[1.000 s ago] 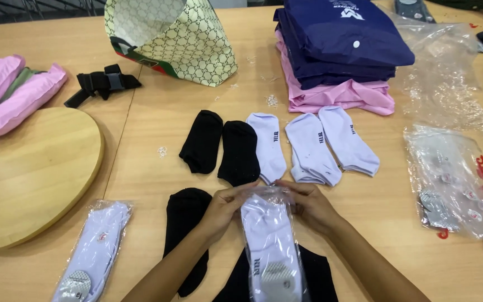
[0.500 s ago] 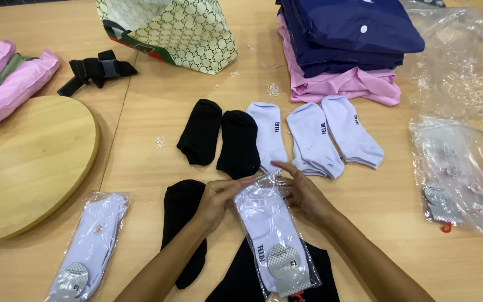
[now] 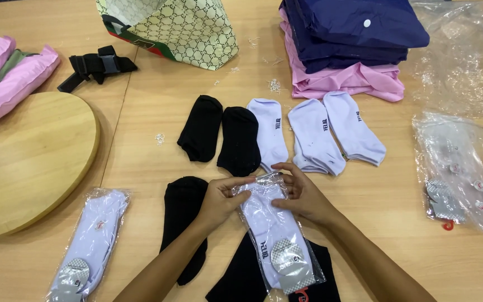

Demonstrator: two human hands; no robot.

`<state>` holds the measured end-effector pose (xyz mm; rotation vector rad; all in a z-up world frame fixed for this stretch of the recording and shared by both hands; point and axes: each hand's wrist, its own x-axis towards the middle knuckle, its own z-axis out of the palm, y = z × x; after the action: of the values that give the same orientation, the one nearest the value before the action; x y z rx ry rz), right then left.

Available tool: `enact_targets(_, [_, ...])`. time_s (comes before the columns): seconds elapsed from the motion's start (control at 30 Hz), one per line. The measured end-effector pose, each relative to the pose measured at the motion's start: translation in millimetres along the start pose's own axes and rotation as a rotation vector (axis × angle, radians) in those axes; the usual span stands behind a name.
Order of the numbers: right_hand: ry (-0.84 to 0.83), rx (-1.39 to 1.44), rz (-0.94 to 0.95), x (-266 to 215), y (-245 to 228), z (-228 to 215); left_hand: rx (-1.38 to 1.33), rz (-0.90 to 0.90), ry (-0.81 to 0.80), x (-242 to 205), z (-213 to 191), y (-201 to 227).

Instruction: The person is pairing socks, trimming loose threads or plastic connectors with a small tool, and then placing each pair into a clear plastic bag.

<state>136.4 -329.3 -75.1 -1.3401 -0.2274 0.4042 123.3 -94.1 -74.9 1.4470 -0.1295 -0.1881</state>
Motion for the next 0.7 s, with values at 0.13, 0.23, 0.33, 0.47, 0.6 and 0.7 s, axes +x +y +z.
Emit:
enact_targets(0.13, [-0.062,-0.152,0.027,-5,-12,6,0.001,-0.007,0.021,1,-2,-5])
enact_targets(0.23, [-0.109,-0.280,0.041,-9,-15,5,0.013,-0.009,0.030,1,-3,-3])
enact_targets(0.33, [-0.154,-0.363,0.049,-8,-18,6,0.010,-0.011,0.041,0,-2,-3])
enact_targets(0.47, [-0.188,-0.418,0.056,-10,-23,9,-0.011,-0.019,0.053,-1,-1,-4])
enact_targets(0.6, [-0.129,-0.368,0.038,-7,-9,0,-0.110,0.013,-0.004,-1,0,4])
enact_targets(0.7, [-0.046,-0.261,0.000,-9,2,-5,-0.261,-0.017,-0.013,-2,-1,1])
